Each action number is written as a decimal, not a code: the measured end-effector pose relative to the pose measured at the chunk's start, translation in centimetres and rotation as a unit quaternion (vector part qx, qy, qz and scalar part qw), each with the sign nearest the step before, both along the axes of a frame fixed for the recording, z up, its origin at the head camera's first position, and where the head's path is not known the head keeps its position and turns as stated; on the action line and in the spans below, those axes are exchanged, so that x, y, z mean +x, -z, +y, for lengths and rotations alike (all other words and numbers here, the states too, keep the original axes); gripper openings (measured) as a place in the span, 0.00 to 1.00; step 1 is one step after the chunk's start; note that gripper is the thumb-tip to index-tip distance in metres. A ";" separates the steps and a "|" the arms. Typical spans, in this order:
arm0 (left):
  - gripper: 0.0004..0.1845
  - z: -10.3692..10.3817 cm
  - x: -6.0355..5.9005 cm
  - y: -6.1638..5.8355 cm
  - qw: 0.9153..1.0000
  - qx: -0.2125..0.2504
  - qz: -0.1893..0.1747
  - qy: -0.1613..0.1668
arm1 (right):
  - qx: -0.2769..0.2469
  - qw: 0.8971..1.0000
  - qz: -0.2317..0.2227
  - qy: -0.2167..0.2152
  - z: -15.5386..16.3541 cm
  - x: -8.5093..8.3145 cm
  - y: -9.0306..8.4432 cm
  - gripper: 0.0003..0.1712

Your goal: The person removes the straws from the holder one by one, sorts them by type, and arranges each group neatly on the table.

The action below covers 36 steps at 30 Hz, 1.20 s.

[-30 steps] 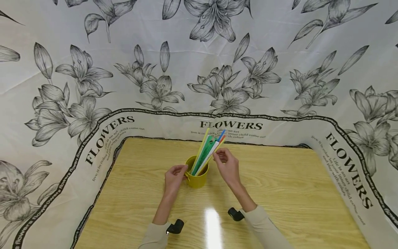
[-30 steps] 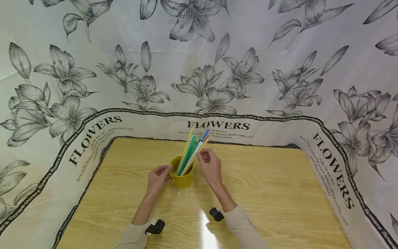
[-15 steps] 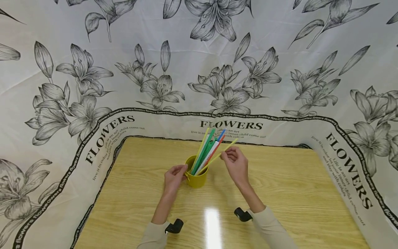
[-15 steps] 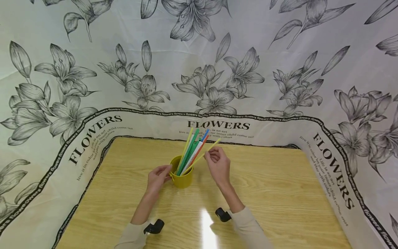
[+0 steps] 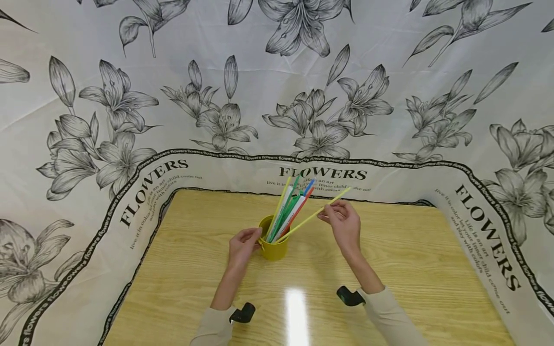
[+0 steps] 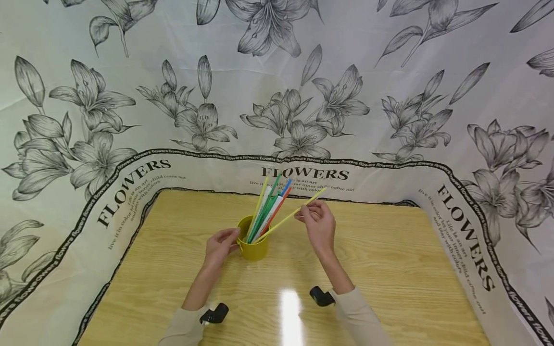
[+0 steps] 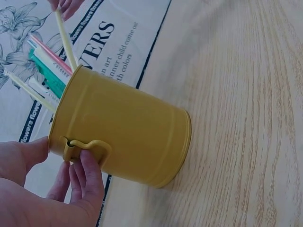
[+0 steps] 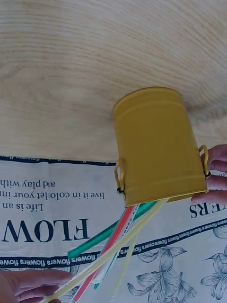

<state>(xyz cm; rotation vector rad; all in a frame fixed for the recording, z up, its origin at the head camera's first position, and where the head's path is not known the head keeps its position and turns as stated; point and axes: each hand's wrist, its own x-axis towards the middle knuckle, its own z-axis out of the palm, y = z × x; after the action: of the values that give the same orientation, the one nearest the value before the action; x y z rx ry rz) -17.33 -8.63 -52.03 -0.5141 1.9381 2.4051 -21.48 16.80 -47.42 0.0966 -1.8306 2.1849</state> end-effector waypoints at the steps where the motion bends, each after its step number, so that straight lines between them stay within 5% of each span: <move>1: 0.18 0.0 0.1 -0.3 1.000 -0.001 -0.001 0.002 | 0.002 1.000 0.003 -0.002 0.1 0.0 -0.1 0.12; 4: 0.18 0.0 0.2 -0.6 1.000 -0.003 -0.003 0.005 | 0.006 1.000 0.010 -0.006 0.3 0.0 -0.2 0.14; 17: 0.22 0.1 -0.4 1.7 1.000 -0.005 0.006 -0.011 | 0.080 0.996 0.032 -0.025 -1.3 0.1 0.2 0.14; 24: 0.21 0.1 -0.4 1.7 1.000 -0.002 0.007 -0.010 | 0.115 0.992 0.045 -0.031 -2.5 0.2 0.5 0.14; 28: 0.19 0.0 0.0 0.6 1.000 0.003 0.006 -0.001 | 0.138 0.989 0.047 -0.028 -2.9 0.5 -0.2 0.12; 36: 0.18 -0.1 -0.7 1.9 1.000 -0.004 0.009 0.000 | 0.118 0.991 0.066 -0.008 -2.0 0.2 -0.7 0.13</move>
<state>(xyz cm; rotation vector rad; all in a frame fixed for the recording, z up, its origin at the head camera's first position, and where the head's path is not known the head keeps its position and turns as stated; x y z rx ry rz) -17.99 -8.74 -53.95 -0.4943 1.9541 2.4116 -21.28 14.83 -46.69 0.2980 -2.0093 1.9124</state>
